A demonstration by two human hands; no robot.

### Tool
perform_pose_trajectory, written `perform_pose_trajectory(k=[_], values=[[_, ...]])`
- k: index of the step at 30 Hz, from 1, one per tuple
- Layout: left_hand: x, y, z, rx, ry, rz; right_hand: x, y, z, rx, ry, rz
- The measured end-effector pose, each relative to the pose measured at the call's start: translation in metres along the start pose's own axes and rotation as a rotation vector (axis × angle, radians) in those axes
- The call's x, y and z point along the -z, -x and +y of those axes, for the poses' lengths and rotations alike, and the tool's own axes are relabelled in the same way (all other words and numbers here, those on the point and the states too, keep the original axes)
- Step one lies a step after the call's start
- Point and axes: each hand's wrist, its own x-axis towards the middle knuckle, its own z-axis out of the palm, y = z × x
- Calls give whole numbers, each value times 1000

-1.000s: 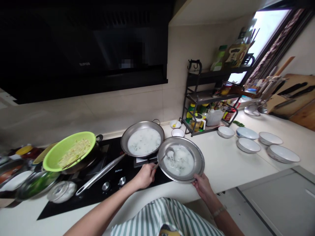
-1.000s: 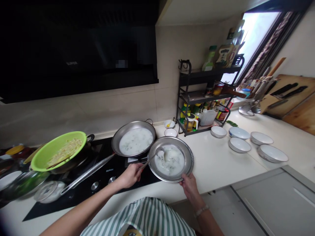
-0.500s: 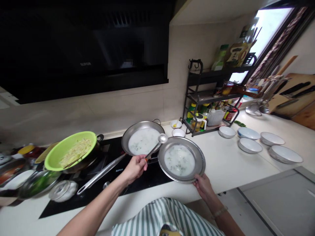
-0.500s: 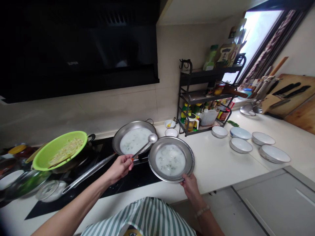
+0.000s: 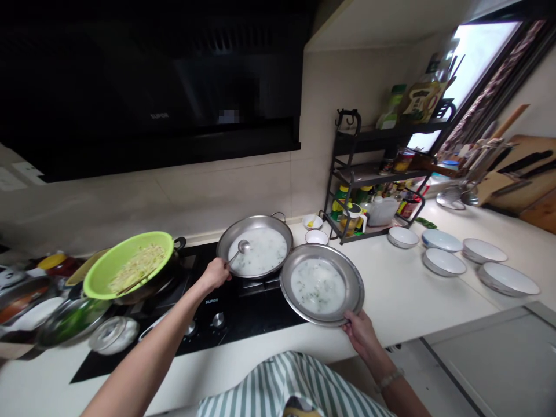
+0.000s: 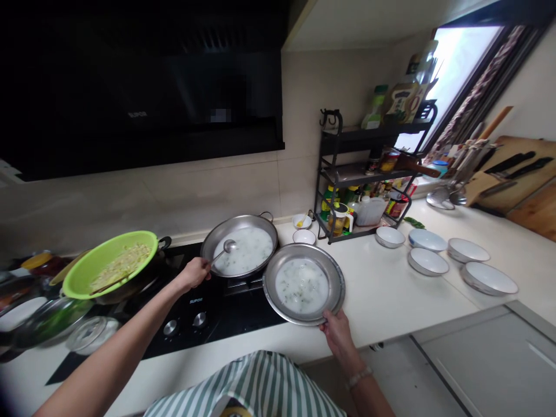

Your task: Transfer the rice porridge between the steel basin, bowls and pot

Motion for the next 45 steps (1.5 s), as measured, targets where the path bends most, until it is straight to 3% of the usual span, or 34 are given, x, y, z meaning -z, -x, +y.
perform_pose_trajectory(k=[3, 7, 12, 28, 34, 45], values=[[-3, -5, -1, 24, 225, -110, -1, 2, -3, -86, -77, 36], [-2, -5, -6, 104, 605, -257, -2, 4, -6, -92, -90, 39], [7, 5, -3, 184, 826, -320, -2, 3, -5, -94, -82, 41], [10, 28, 10, 202, 878, -402, -3, 4, -5, -63, 9, 21], [8, 36, 15, 205, 863, -409, -3, 5, -7, -98, -70, 43], [6, 69, 46, 100, 810, -551, -5, 6, -8, -105, -103, 61]])
